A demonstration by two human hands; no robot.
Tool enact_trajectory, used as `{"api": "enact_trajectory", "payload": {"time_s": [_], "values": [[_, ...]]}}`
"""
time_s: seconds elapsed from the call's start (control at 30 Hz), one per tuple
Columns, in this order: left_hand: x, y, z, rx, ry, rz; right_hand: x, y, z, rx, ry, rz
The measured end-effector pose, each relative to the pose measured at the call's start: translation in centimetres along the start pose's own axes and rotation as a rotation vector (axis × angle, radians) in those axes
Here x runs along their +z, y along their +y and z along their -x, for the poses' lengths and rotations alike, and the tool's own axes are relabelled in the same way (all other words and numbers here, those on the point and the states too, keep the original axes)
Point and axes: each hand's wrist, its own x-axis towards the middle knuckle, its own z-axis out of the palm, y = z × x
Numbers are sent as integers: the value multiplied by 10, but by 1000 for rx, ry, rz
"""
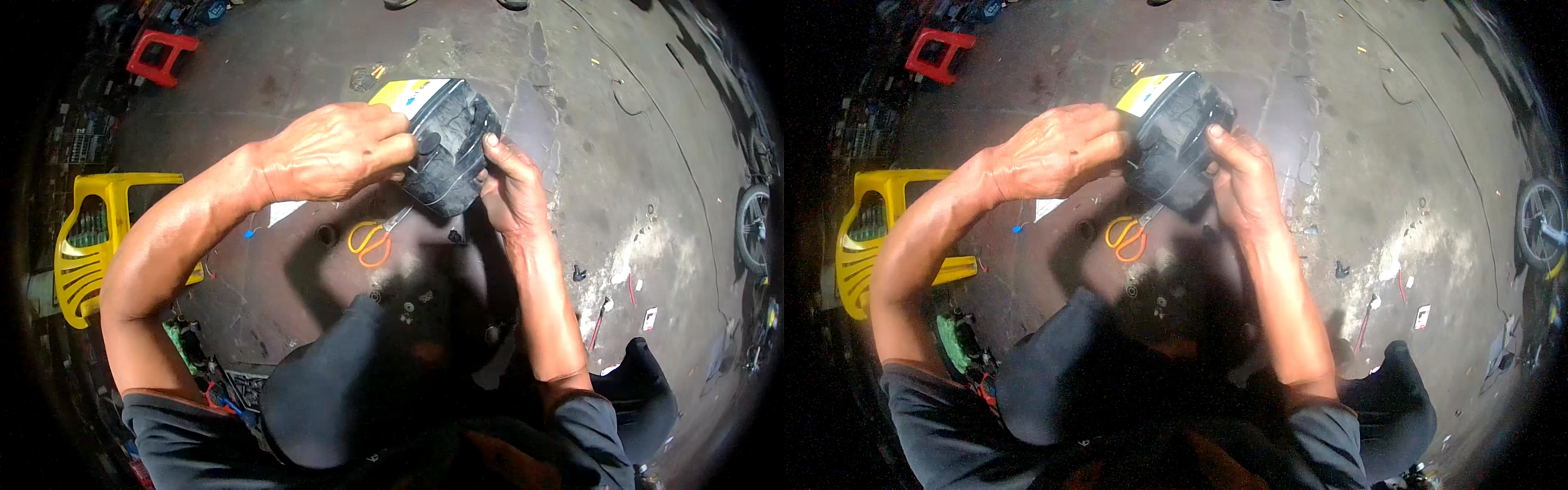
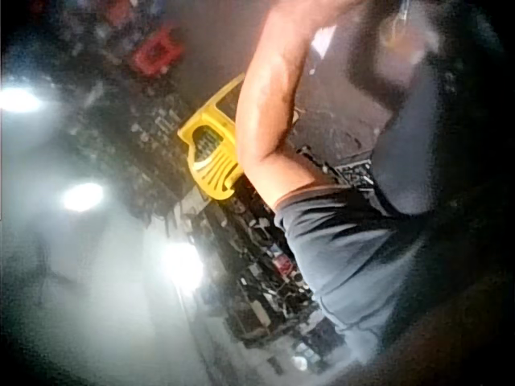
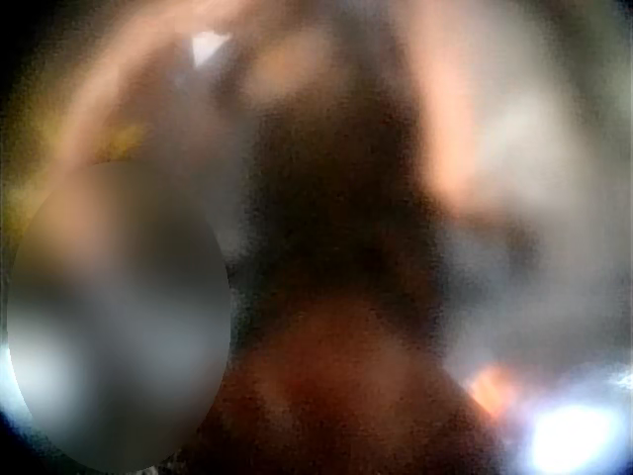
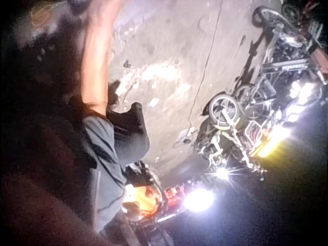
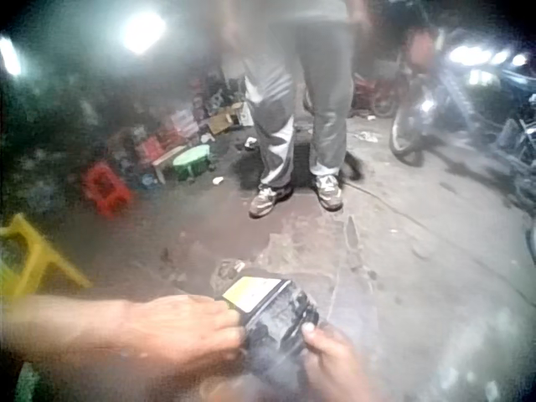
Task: The person wraps black tape around the seams of a large plastic battery case and uses a screwdriver to tighten a screw on one side of the case.
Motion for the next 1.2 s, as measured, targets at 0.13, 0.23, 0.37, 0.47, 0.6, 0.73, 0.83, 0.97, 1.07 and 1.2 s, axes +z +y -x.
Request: {"api": "enact_trajectory", "payload": {"time_s": [0.13,0.23,0.37,0.47,0.6,0.73,0.83,0.97,1.07,1.2], "values": [[5,5,6,-179,-22,145,2,2,1,20,-48,-13],[-4,10,-8,-733,-179,586,2,5,3,44,-114,-56],[2,14,6,-631,-81,663,6,10,3,46,-120,-90],[-7,15,8,-378,-23,343,-2,11,2,26,-71,-40],[4,4,14,-15,126,17,8,7,6,55,-44,-43],[6,13,8,-284,63,264,9,6,7,27,-23,-25],[1,10,-3,-644,-20,588,6,9,6,28,-24,-10],[-5,13,2,-526,-82,668,1,5,6,34,0,-11],[-3,7,3,-433,-87,585,-4,8,4,38,-12,-42],[3,8,3,-441,-34,642,-4,6,2,72,-8,-56]]}}
